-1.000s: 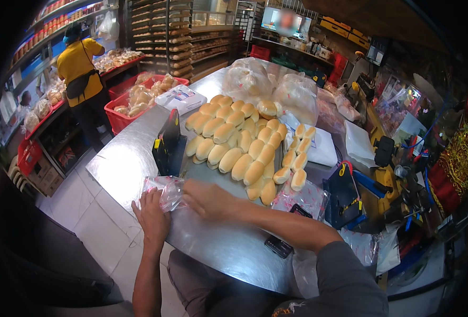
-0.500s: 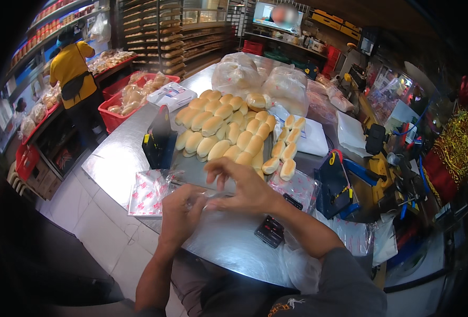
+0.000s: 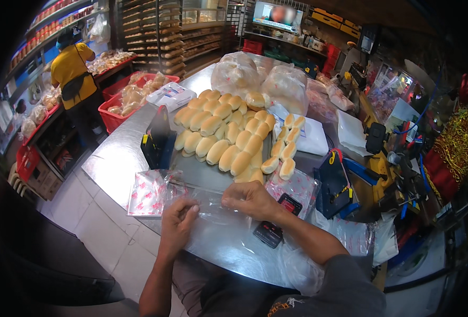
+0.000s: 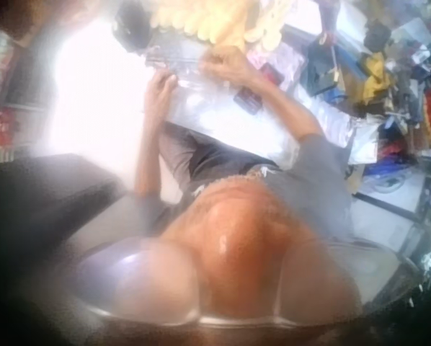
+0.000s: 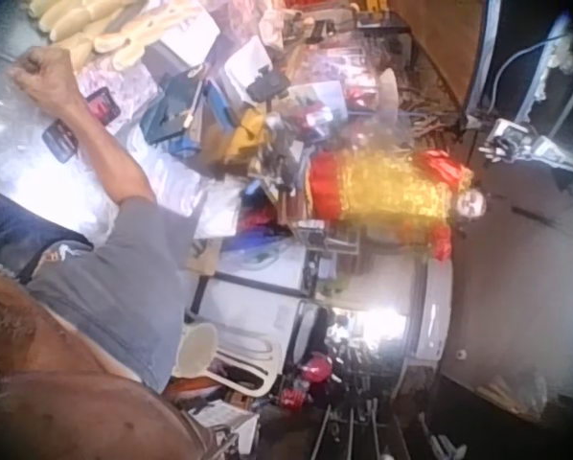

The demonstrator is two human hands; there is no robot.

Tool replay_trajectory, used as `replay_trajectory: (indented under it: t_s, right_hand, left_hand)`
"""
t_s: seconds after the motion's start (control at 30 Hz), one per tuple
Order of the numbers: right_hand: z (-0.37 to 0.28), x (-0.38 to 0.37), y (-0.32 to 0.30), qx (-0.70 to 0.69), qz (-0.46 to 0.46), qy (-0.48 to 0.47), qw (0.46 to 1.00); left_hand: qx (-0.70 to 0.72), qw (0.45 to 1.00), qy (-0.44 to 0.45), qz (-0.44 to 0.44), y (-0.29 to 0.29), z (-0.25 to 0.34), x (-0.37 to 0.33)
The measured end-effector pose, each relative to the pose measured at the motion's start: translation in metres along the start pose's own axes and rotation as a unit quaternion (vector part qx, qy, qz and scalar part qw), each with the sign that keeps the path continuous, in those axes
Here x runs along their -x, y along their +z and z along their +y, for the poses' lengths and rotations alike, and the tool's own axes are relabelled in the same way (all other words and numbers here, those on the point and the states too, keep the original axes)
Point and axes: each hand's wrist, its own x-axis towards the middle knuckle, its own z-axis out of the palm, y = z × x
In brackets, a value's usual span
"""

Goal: The person repeatedly picks up small bread rolls from a metal tray, places them into clear plastic bags, and seals the bags using a handheld heat sealer. The sealed packages are then set aside on the counter.

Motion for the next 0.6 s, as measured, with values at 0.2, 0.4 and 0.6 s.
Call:
replay_trajectory:
  t_s: [0.2, 0.4, 0.6]
  right_hand:
    - [-0.012, -0.031, 0.013, 0.260, 0.102, -0.143, 0.949]
    - [-0.030, -0.004, 0.031, 0.286, 0.139, -0.180, 0.931]
    - [-0.011, 0.023, 0.063, 0.089, 0.066, -0.118, 0.987]
  left_hand:
    - [-0.105, 0.992, -0.039, 0.059, -0.013, -0.006, 0.013]
    - [0.098, 0.980, -0.085, 0.148, -0.002, -0.019, 0.024]
    - [0.242, 0.964, -0.070, 0.084, 0.040, -0.024, 0.041]
